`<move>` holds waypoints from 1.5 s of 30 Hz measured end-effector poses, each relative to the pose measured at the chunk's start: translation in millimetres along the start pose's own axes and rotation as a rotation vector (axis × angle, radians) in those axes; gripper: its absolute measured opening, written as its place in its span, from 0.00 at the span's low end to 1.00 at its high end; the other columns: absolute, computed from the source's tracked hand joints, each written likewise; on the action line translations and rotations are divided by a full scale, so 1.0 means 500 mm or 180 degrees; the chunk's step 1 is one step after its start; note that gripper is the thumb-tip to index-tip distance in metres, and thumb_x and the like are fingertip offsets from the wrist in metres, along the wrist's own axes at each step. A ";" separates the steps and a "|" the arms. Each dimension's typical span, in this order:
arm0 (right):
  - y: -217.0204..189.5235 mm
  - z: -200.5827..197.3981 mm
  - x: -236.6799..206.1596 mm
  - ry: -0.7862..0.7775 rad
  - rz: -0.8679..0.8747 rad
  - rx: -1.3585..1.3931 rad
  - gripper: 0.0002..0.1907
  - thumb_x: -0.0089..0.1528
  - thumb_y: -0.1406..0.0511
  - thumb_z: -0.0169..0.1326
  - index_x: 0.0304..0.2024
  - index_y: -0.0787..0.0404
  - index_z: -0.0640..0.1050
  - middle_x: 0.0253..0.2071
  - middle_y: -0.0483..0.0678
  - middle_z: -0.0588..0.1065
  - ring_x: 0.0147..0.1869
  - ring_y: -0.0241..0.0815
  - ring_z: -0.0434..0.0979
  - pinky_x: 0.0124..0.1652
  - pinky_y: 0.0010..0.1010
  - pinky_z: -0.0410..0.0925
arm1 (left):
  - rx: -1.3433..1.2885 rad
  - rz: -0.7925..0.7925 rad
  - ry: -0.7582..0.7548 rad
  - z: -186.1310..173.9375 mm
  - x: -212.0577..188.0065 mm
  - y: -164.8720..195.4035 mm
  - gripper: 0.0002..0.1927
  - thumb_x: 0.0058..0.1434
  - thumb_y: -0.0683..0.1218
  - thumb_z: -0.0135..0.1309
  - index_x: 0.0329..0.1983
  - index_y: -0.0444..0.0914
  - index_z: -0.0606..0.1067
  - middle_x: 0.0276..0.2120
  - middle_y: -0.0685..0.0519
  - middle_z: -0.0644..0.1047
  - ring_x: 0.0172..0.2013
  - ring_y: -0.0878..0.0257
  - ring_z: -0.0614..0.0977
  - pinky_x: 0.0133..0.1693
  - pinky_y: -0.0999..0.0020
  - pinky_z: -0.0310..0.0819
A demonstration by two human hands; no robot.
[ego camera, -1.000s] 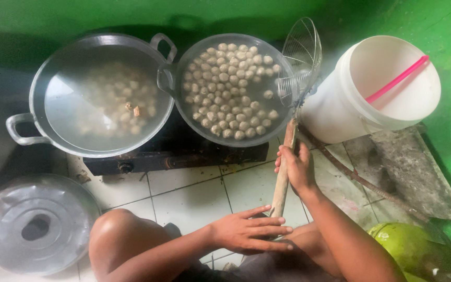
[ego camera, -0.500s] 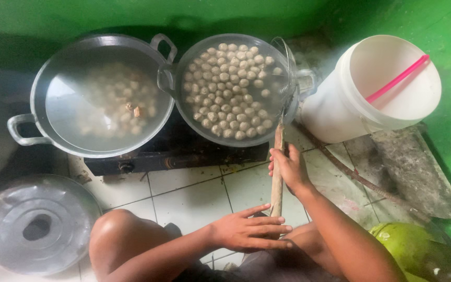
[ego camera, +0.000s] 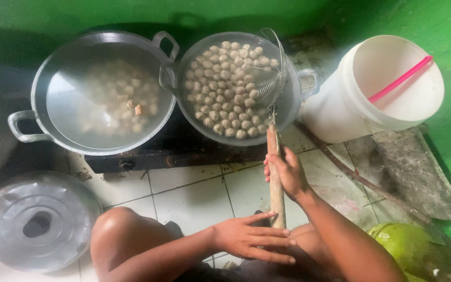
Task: The person sits on the floor and uses a wire skimmer to stir small round food items in two large pots on a gas stove. The person occasionally adjusts the skimmer and continues stirring the contents.
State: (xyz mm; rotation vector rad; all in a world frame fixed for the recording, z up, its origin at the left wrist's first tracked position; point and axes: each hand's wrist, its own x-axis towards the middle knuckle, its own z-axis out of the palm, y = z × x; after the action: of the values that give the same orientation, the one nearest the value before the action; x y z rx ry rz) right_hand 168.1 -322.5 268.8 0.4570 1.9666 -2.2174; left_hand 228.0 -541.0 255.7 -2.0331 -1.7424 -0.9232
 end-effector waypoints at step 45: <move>0.026 -0.038 0.030 0.0045 0.0081 0.0149 0.11 0.64 0.63 0.52 0.42 0.66 0.72 0.34 0.50 0.74 0.32 0.40 0.76 0.31 0.34 0.74 | -0.0267 -0.0336 0.0184 0.002 0.006 0.002 0.28 0.70 0.44 0.59 0.72 0.53 0.70 0.72 0.54 0.68 0.73 0.58 0.70 0.78 0.47 0.54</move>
State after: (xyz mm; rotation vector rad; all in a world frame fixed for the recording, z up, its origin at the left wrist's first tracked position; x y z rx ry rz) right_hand 160.4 -304.2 250.2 0.5022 1.9083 -2.2548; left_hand 229.6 -538.3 257.0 -1.9601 -1.8238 -1.0938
